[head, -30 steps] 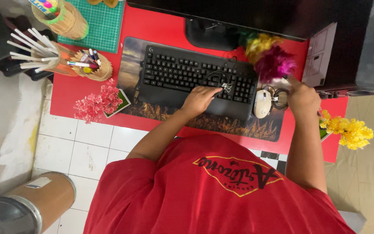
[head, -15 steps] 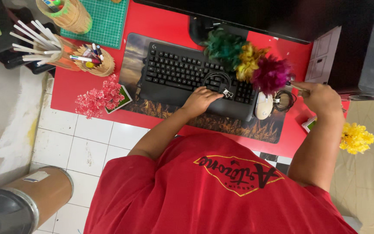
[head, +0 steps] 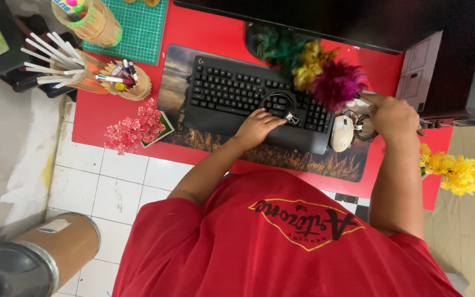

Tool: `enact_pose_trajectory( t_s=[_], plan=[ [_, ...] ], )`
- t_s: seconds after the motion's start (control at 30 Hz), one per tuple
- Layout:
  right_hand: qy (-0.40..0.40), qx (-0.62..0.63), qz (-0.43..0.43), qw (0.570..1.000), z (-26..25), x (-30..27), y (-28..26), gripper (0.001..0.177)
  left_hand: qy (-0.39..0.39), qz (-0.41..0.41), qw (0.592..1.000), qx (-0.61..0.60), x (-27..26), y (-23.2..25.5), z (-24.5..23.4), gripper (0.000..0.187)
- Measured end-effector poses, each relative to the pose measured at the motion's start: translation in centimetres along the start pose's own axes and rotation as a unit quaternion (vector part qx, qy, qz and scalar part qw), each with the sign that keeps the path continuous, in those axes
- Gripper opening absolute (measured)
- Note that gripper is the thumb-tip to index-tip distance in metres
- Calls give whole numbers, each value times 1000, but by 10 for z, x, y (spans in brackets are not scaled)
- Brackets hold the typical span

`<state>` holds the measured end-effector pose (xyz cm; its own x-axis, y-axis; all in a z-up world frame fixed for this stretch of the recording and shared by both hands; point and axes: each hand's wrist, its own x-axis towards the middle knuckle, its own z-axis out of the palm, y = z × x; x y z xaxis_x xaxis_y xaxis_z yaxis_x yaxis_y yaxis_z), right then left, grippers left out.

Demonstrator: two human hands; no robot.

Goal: The person dusts a red desk using a colorful feather duster. They clean the surface around a computer monitor, keyboard, and mouse, and also dust several small potted artificial flowers and a computer mouse. The person moves the flowers and mouse to clean underneath them before placing them back on the desk.

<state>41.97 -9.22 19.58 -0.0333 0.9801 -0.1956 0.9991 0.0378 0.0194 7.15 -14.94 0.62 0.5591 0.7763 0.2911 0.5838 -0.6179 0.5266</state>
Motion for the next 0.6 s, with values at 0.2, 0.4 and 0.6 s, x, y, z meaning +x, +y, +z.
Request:
enact_pose_trajectory(
  t_s=[0.2, 0.4, 0.6],
  plan=[
    [53, 19, -158, 986, -1, 6, -66, 36, -22, -2, 1000, 7, 1, -2, 3, 54],
    [34, 28, -119, 992, 32, 56, -124, 51, -40, -16, 999, 12, 3, 1, -3, 57],
    [27, 34, -170, 984, 51, 75, -142, 60, -50, -20, 998, 10, 3, 3, -6, 56]
  ],
)
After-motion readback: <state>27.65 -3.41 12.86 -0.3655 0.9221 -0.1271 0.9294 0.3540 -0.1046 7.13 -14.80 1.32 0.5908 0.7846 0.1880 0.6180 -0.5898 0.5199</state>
